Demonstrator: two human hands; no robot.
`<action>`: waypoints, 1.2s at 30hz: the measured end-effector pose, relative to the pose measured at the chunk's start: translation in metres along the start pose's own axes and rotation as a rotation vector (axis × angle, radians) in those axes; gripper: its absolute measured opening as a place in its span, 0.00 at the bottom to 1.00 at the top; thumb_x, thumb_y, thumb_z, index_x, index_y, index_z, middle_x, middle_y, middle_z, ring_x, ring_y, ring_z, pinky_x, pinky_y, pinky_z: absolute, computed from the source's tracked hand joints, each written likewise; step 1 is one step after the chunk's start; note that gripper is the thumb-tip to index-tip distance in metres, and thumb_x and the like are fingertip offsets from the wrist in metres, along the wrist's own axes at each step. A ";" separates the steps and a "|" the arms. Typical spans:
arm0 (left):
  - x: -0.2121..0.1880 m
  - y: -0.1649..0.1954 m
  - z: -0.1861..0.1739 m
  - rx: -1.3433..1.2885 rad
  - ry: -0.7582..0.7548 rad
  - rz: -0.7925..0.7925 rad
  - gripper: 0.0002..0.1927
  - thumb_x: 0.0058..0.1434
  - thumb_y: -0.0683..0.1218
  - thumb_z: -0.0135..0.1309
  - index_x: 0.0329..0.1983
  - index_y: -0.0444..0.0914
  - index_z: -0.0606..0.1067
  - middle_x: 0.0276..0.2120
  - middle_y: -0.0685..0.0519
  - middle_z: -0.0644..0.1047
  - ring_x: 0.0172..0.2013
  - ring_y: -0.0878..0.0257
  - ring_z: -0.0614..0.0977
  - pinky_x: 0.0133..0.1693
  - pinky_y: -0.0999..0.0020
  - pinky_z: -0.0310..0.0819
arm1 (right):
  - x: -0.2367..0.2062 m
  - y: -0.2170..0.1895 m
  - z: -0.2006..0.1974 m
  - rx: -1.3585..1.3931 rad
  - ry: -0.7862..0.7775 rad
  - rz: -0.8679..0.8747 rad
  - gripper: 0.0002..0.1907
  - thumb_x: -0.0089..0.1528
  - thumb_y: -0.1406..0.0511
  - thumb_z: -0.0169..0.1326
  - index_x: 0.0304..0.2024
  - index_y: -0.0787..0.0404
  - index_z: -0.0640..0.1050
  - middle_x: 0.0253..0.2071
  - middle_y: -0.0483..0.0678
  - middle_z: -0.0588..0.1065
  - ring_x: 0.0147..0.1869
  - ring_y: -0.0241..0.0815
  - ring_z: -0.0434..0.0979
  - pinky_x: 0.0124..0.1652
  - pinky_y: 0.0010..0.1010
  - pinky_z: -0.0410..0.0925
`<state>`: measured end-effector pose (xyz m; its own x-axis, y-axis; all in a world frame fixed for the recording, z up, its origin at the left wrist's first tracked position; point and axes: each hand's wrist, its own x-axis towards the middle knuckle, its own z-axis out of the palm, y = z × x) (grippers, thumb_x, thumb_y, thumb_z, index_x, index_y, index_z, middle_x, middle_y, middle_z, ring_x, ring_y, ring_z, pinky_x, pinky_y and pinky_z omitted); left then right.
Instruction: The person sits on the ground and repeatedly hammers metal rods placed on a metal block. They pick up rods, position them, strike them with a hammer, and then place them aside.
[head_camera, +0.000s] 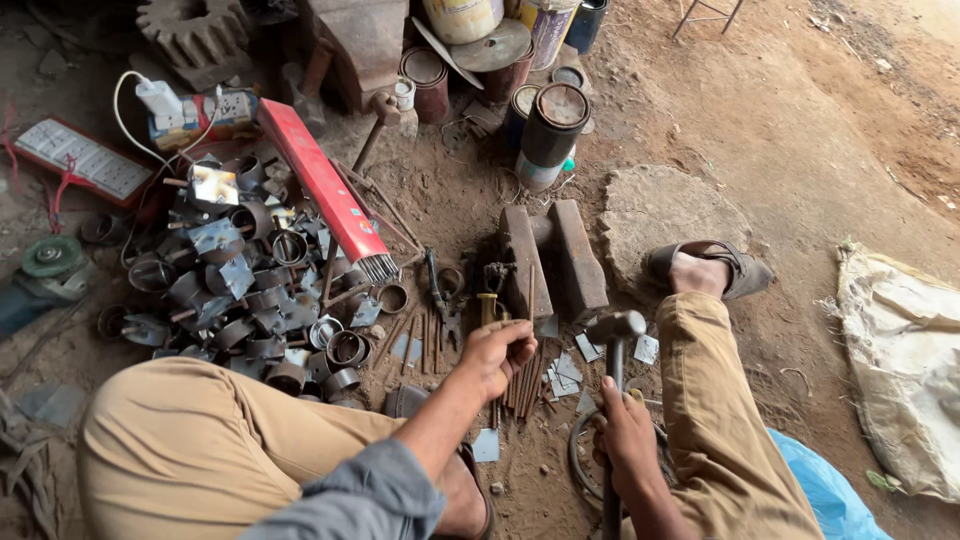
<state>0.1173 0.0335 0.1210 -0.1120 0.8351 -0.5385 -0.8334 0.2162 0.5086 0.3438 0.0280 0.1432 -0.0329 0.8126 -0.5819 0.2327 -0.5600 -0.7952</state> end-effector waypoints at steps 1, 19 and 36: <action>0.002 0.002 0.006 0.126 0.079 0.023 0.02 0.60 0.38 0.60 0.36 0.34 0.80 0.29 0.49 0.81 0.28 0.63 0.83 0.30 0.72 0.82 | 0.001 0.001 0.000 -0.020 0.008 -0.009 0.19 0.69 0.51 0.47 0.33 0.57 0.69 0.18 0.38 0.62 0.16 0.33 0.55 0.17 0.28 0.51; 0.100 -0.014 0.035 1.032 0.661 0.518 0.05 0.51 0.48 0.63 0.26 0.42 0.84 0.24 0.44 0.82 0.28 0.48 0.85 0.35 0.56 0.80 | 0.048 -0.071 0.005 -0.544 0.095 -0.568 0.22 0.71 0.53 0.42 0.27 0.57 0.73 0.15 0.40 0.66 0.14 0.32 0.60 0.13 0.31 0.56; 0.125 -0.035 0.018 0.974 0.623 0.564 0.07 0.51 0.47 0.63 0.26 0.38 0.82 0.26 0.41 0.82 0.30 0.46 0.86 0.38 0.55 0.80 | 0.127 -0.044 0.049 -0.609 0.174 -0.730 0.26 0.69 0.48 0.49 0.30 0.63 0.77 0.18 0.51 0.72 0.21 0.40 0.70 0.23 0.39 0.63</action>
<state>0.1418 0.1395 0.0478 -0.7706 0.6123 -0.1769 0.1188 0.4106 0.9040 0.2814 0.1482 0.0956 -0.2359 0.9673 0.0930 0.6780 0.2324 -0.6973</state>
